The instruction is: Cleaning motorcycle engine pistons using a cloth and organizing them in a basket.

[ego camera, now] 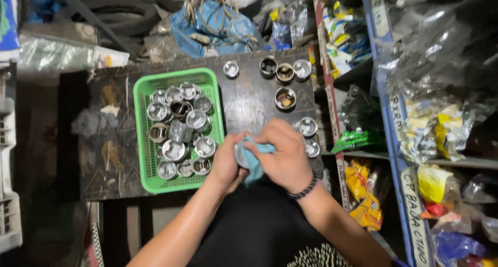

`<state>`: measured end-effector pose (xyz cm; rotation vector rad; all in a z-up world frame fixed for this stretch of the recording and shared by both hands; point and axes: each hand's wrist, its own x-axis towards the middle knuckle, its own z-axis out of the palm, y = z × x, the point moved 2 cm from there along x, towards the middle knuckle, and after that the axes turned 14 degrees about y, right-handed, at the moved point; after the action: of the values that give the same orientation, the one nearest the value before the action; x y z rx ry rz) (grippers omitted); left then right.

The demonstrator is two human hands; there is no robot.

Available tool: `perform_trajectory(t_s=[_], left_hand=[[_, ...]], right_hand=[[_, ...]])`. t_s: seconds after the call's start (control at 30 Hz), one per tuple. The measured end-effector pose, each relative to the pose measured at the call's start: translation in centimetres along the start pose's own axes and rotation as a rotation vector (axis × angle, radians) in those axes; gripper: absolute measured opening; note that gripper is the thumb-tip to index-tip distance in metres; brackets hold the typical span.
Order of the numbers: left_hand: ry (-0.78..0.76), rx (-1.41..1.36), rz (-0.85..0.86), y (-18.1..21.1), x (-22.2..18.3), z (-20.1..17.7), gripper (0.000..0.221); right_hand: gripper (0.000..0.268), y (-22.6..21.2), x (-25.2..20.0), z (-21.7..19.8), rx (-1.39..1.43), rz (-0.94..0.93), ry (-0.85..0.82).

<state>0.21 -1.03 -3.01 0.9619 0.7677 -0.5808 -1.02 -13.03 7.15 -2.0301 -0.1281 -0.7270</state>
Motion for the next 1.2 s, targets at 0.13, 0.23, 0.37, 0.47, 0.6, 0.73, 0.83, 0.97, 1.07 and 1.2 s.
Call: perform_trajectory(t_s=[0.13,0.23,0.37,0.47,0.6,0.73,0.83,0.97,1.07,1.2], left_hand=[[-0.071,-0.01,0.078,-0.1,1.9,-0.8,0.034],[-0.042,0.055,0.086,0.1,1.1,-0.8,0.033],[-0.035,0.032,0.086,0.0,1.5,0.1,0.032],[-0.008,0.013,0.109,-0.2,2.6,-0.5,0.031],[0.008,0.029,0.064,-1.5,3.8,-1.8,0.028],[0.086,0.034,0.096,-1.0,3.7,-2.0,0.029],[0.13,0.075,0.137,-0.5,2.4,-2.0,0.031],[0.115,0.188,0.216,0.6,0.8,-0.6,0.035],[0.095,0.247,0.239,1.1,0.7,-0.5,0.036],[0.14,0.46,0.237,0.1,2.0,-1.3,0.036]], right_hand=[[0.022,-1.9,-0.1,0.0,0.046,-0.133,-0.084],[0.024,0.9,0.4,-1.0,-0.012,-0.183,-0.039],[0.023,-1.1,1.4,0.4,0.022,-0.227,0.003],[0.028,-1.1,1.4,0.3,0.026,-0.235,-0.132],[0.029,-0.3,1.6,1.1,0.005,-0.273,-0.148],[0.025,-1.0,-0.2,1.7,0.014,-0.286,-0.197],[0.019,2.2,-1.5,1.2,0.045,-0.088,-0.135],[0.021,3.8,-1.6,1.7,0.068,0.051,-0.072],[0.021,4.1,-2.6,1.8,0.041,0.153,-0.078],[0.01,6.8,-4.4,1.5,-0.113,0.545,-0.205]])
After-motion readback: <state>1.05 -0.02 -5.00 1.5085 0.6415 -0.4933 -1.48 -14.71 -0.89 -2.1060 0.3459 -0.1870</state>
